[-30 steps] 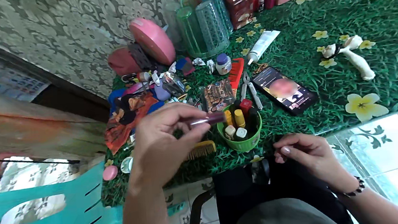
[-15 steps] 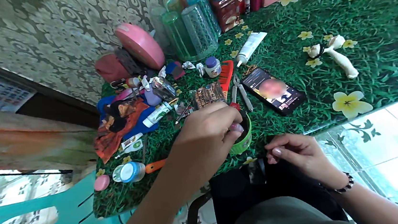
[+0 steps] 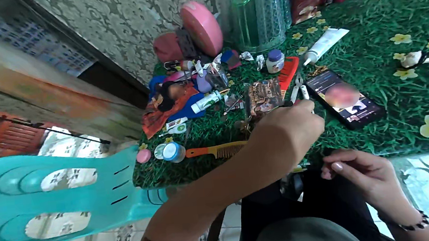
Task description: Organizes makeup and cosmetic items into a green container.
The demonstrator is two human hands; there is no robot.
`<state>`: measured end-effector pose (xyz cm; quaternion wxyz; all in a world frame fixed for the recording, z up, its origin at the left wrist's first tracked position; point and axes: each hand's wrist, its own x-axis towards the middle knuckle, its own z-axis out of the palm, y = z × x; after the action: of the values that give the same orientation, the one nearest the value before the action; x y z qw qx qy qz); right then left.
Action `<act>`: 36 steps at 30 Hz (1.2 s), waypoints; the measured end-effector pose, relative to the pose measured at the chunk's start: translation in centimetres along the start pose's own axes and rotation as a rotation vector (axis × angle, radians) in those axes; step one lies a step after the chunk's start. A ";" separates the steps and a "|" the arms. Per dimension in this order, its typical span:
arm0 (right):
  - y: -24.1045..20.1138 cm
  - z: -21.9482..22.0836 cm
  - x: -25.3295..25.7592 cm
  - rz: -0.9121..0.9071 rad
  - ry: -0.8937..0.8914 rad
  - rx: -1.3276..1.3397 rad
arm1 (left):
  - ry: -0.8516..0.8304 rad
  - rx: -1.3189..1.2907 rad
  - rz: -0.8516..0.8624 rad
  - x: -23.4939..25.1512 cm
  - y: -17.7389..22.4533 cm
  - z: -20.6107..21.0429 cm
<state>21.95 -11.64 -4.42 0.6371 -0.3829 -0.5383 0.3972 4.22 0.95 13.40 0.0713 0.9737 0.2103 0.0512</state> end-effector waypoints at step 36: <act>0.3 -0.2 -0.1 -0.027 -0.023 -0.009 | 0.590 -0.030 -0.411 -11.8 -11.0 -6.6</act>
<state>22.07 -11.65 -4.72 0.6345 -0.3738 -0.5524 0.3906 -11.75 6.71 17.35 0.0304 0.8532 0.4125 0.3177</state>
